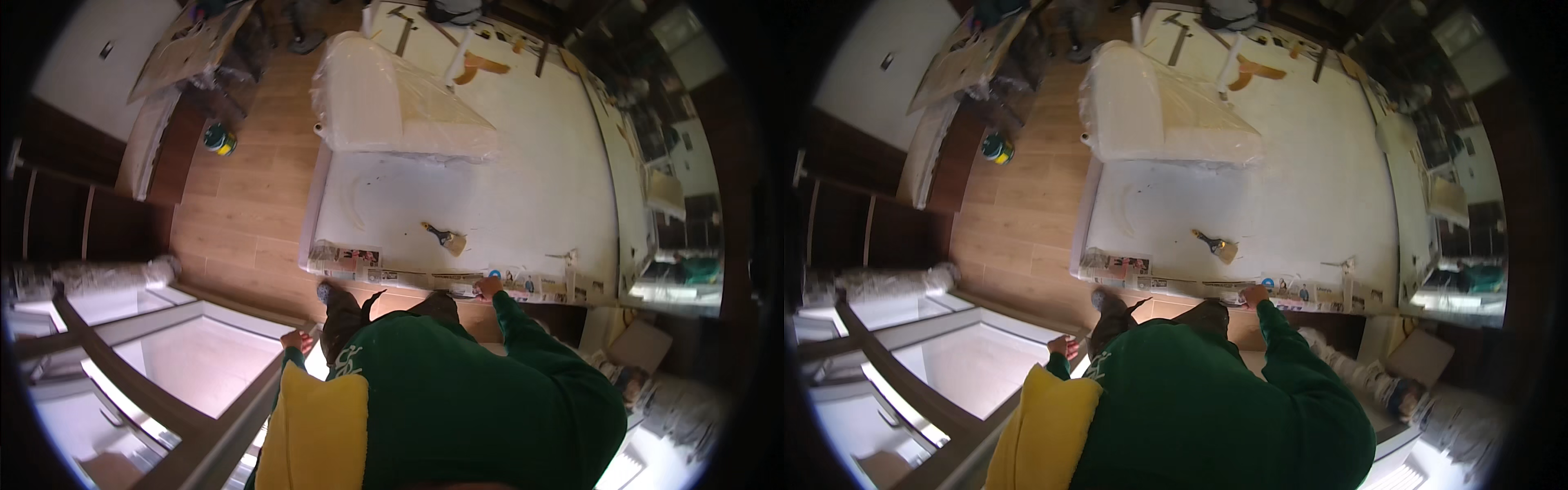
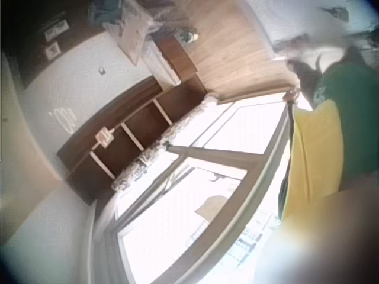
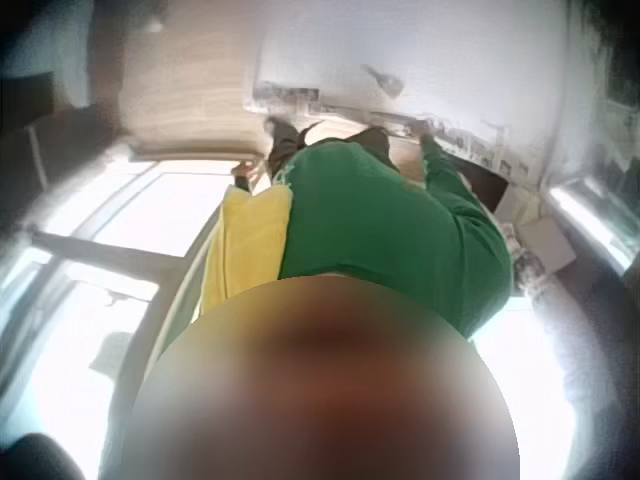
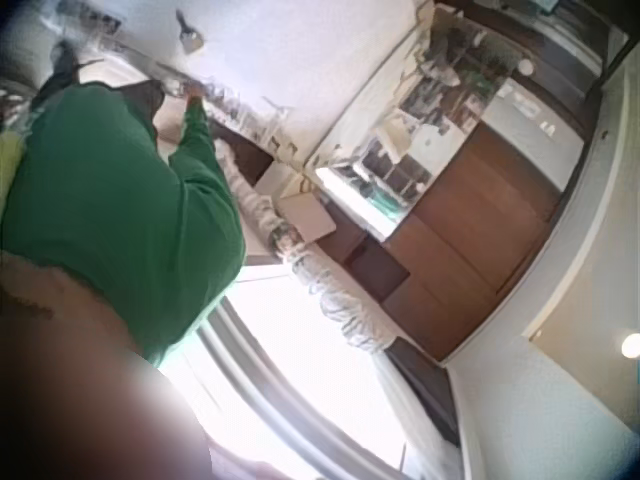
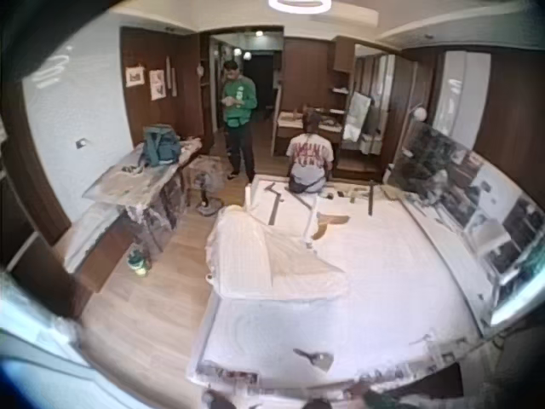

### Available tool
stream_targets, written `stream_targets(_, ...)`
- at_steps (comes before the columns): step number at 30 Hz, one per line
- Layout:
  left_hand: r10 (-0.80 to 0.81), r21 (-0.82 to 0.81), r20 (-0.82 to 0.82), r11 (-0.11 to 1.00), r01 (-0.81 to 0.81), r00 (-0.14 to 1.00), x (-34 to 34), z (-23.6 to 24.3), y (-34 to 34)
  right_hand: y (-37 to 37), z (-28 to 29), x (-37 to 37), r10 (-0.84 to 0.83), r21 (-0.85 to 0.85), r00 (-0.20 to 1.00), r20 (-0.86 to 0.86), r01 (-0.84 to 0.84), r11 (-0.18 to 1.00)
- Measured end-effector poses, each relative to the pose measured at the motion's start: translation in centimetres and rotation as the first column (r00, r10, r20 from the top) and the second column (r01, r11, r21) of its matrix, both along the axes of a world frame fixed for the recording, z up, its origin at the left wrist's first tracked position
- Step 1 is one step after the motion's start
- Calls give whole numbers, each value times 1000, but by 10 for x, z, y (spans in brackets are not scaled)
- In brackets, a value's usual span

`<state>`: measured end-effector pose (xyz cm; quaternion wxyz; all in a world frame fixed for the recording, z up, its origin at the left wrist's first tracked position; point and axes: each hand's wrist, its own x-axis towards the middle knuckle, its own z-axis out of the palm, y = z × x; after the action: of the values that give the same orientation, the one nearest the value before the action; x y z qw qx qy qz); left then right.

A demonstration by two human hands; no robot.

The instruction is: The person scrapes a wall edge with a small tool, then walks to a cart and repeatedly opens small paint cans, scraping contents onto a palette. They handle multiple small paint containers and a palette while mixing paint.

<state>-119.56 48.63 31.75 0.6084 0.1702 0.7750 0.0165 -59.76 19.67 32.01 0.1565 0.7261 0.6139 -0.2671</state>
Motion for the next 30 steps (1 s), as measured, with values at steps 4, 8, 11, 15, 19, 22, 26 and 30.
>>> stream_targets(4,-229,30,40,973,228,973,-34,8,99,62,6,-88,-889,-219,361,-282,878,426)
stream_targets(8,-433,116,-8,895,431,901,-37,49,195,132,61,-160,-761,-90,97,-641,976,200)
stream_targets(11,-431,148,16,894,424,902,-25,76,259,168,80,-195,-682,-146,5,-731,975,165)
stream_targets(15,-423,258,7,876,407,906,-11,97,299,184,29,-213,-554,5,197,-809,945,328)
stream_targets(19,-614,221,-33,765,604,789,-12,111,327,193,-8,-216,-657,14,260,-708,935,355)
stream_targets(22,-602,-15,-55,798,602,796,-12,104,347,197,24,-234,-574,-547,-503,-646,830,-112)
stream_targets(26,-601,-143,-100,797,586,793,-20,82,398,251,72,-255,-527,-500,-475,-705,859,-106)
stream_targets(30,-658,-104,-48,751,652,751,-27,64,480,353,94,-290,-494,-462,-442,-749,882,-91)
